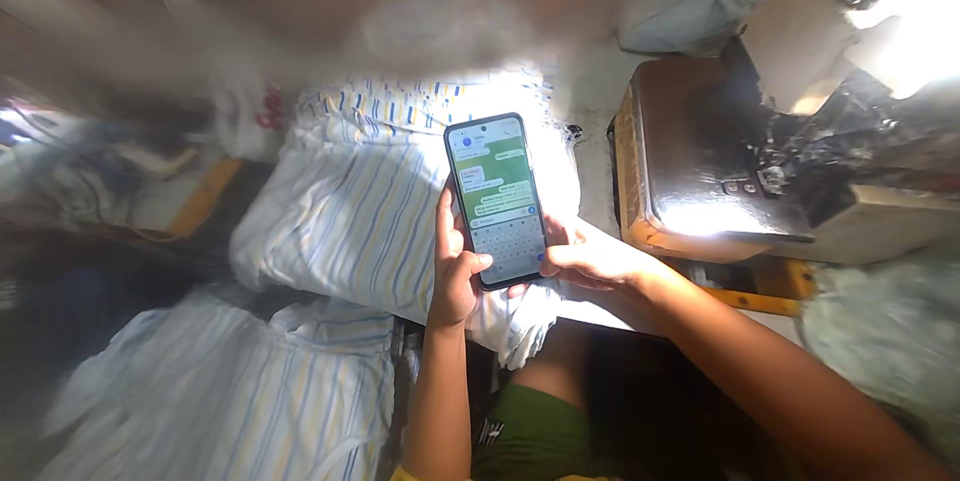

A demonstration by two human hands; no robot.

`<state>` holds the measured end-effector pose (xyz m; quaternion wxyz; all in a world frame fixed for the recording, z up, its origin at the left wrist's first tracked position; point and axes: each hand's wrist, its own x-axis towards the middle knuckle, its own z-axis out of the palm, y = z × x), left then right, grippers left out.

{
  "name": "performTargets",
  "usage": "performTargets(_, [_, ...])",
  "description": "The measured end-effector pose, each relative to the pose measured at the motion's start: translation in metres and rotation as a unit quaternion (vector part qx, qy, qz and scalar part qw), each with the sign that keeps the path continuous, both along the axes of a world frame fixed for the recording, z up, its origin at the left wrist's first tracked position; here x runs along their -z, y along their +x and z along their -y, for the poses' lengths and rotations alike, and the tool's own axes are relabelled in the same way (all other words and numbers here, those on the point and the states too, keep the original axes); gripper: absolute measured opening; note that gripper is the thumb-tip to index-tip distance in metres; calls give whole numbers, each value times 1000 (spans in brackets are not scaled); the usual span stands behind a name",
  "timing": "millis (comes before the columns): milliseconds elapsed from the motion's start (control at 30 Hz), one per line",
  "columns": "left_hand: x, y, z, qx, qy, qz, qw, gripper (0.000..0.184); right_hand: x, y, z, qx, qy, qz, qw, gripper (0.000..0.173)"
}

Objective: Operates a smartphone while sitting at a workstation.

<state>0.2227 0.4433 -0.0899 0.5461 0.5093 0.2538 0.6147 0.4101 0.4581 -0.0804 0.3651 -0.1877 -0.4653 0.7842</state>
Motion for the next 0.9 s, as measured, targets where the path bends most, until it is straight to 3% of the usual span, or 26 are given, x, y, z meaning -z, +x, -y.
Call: performTargets(900, [-1,0,-1,0,6,-10,1000,91,3,0,-2,-12,23,-6,1000,68])
